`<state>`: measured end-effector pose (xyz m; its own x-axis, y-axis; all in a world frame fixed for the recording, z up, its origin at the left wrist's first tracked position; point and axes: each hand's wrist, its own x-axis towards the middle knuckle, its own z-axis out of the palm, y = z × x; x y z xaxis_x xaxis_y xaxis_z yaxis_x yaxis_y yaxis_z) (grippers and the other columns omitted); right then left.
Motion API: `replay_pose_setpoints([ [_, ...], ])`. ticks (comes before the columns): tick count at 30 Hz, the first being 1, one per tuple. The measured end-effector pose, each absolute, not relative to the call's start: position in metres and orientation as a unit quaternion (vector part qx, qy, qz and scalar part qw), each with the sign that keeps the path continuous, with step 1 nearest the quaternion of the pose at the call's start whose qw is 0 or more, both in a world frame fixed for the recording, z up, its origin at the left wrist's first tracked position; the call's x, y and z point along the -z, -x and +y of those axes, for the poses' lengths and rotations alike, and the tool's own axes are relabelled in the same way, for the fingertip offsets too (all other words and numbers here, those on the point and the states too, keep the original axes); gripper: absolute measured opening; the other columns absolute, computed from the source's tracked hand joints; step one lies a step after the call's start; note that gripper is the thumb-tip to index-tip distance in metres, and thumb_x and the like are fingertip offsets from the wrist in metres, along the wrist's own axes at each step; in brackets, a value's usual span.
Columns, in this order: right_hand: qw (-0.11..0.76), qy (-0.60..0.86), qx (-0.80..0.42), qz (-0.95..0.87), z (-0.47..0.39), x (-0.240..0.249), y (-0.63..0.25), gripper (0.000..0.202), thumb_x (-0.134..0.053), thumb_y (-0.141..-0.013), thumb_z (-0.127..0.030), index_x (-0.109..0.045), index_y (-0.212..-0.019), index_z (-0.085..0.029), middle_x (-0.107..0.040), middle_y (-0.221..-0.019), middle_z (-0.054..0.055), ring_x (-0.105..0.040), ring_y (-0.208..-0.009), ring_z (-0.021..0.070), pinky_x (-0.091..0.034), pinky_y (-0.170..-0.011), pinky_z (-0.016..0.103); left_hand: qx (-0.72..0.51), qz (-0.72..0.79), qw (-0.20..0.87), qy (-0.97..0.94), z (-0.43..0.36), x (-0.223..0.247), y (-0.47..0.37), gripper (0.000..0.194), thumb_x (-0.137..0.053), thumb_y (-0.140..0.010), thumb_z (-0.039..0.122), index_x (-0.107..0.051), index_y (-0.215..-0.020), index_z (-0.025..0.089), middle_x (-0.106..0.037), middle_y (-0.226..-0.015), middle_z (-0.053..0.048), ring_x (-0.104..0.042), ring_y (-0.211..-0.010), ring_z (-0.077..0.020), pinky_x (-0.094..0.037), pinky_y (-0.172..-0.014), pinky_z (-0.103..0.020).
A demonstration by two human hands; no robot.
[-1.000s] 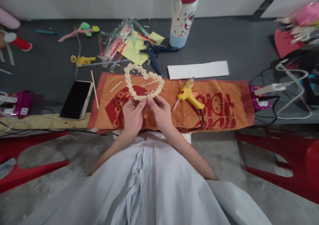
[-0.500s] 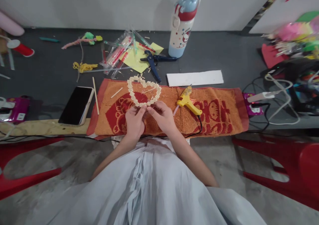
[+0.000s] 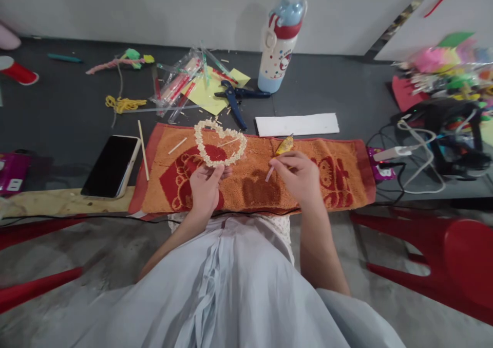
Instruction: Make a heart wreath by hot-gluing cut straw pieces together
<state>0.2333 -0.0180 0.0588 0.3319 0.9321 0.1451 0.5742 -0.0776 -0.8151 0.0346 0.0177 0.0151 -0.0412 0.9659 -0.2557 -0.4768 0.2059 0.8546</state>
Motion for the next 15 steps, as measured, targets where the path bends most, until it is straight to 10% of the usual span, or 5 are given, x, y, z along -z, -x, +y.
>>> replay_pose_setpoints([
  [9, 0.093, 0.807, -0.057, -0.581, -0.033, -0.046, -0.278, 0.046, -0.066, -0.079, -0.048, -0.065, -0.114, -0.019, -0.064, -0.104, 0.014, -0.059, -0.096, 0.0294, -0.045, -0.08, 0.039, -0.564, 0.452, 0.62, -0.306, 0.02, -0.015, -0.029, 0.04, -0.084, -0.059, 0.048, -0.067, -0.072, 0.014, -0.073, -0.068, -0.002, -0.071, -0.065, -0.0156, -0.06, -0.069, -0.029],
  [15, 0.025, 0.808, -0.083, -0.583, -0.018, -0.038, -0.268, 0.044, -0.056, -0.087, -0.047, -0.06, -0.118, -0.016, -0.069, -0.102, 0.015, -0.062, -0.087, 0.0288, -0.042, -0.071, 0.035, -0.566, 0.45, 0.618, -0.309, 0.02, -0.02, -0.027, 0.041, -0.085, -0.059, 0.046, -0.065, -0.074, 0.014, -0.072, -0.068, -0.003, -0.072, -0.065, -0.0167, -0.06, -0.068, -0.03],
])
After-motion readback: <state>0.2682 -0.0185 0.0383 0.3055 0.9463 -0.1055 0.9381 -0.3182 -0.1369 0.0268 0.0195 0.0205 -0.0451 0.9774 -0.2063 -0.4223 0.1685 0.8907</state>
